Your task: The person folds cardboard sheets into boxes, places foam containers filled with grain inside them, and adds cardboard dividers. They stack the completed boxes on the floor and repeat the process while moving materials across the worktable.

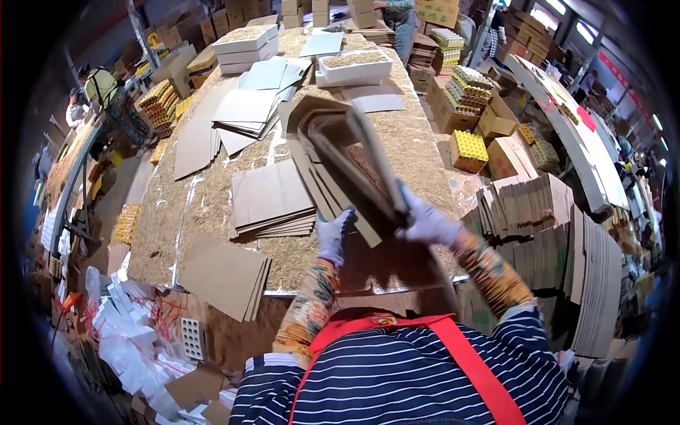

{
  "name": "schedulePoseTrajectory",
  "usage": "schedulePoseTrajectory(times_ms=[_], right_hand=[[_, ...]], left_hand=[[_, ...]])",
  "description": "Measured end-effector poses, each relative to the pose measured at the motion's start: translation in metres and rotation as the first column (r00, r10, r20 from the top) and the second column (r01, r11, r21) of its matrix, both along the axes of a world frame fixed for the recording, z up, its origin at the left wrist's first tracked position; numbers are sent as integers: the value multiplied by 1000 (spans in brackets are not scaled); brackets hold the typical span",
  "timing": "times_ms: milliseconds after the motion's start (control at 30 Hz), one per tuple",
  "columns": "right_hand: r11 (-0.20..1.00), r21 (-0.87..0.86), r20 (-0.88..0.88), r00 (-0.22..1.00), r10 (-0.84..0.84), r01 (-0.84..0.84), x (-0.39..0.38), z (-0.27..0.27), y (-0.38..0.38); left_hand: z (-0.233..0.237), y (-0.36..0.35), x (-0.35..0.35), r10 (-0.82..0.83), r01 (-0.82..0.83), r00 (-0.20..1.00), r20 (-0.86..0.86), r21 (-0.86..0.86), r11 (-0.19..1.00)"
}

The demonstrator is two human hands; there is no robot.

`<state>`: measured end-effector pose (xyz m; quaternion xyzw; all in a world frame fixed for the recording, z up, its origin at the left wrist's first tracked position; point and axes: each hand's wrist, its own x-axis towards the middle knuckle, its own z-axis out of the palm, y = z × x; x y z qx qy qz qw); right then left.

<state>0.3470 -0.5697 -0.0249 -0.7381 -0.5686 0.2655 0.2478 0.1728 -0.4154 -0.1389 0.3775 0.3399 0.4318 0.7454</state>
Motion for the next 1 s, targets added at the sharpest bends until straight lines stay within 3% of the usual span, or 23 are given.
schedulePoseTrajectory(times_ms=[100,133,167,233,300,333,367,400,433,467,500,533,567,633,767,833,867,933,1000], right_hand=[[1000,-10,-415,910,8,-13,57,29,-20],[994,-105,-341,939,-34,-2,61,52,-24],[996,-93,-335,942,-36,5,74,48,-27],[994,105,-409,912,43,0,111,16,-35],[999,30,-324,946,-11,21,123,4,-37],[993,-87,-224,969,-100,83,118,13,-30],[969,-194,-115,977,-178,153,114,19,-22],[972,-179,71,987,-143,154,109,17,-17],[971,-181,63,987,-149,158,99,17,-13],[974,-122,167,971,-169,190,85,18,-12],[975,-66,269,945,-187,212,71,18,-10],[973,-96,267,947,-178,210,59,19,-5],[971,-121,269,949,-167,205,51,19,0],[958,-258,277,960,-51,125,38,2,10],[957,-247,221,970,-97,152,6,-18,22],[944,-243,250,955,-161,222,-11,-32,27],[946,-257,289,949,-123,200,-21,-33,24],[951,-257,391,918,-62,174,-35,-43,21],[952,-214,336,931,-140,220,-43,-45,27]], left_hand=[[23,25,-8,-89,98,993,-80,108,989],[35,39,-17,-89,114,985,-147,170,979],[48,54,-30,-83,133,973,-213,229,964],[76,87,-76,-256,323,888,-381,123,938],[46,135,-113,-399,566,710,-580,135,813],[72,118,-105,-402,572,704,-586,132,810],[97,98,-96,177,480,473,-863,421,770],[115,78,-82,714,512,92,-694,648,564],[117,75,-62,544,342,541,-641,759,554],[118,73,-37,297,143,873,-388,784,605],[106,67,-9,195,182,878,-437,682,708],[117,46,12,275,448,415,-867,458,768],[117,28,34,330,522,155,-931,361,773],[97,17,41,539,533,170,-825,537,654],[93,21,30,485,460,181,-856,510,727],[45,52,17,551,398,166,-818,567,721],[7,71,8,383,332,205,-901,432,839],[-5,72,-1,208,261,255,-944,274,926],[-14,65,-8,114,103,568,-815,209,973]])
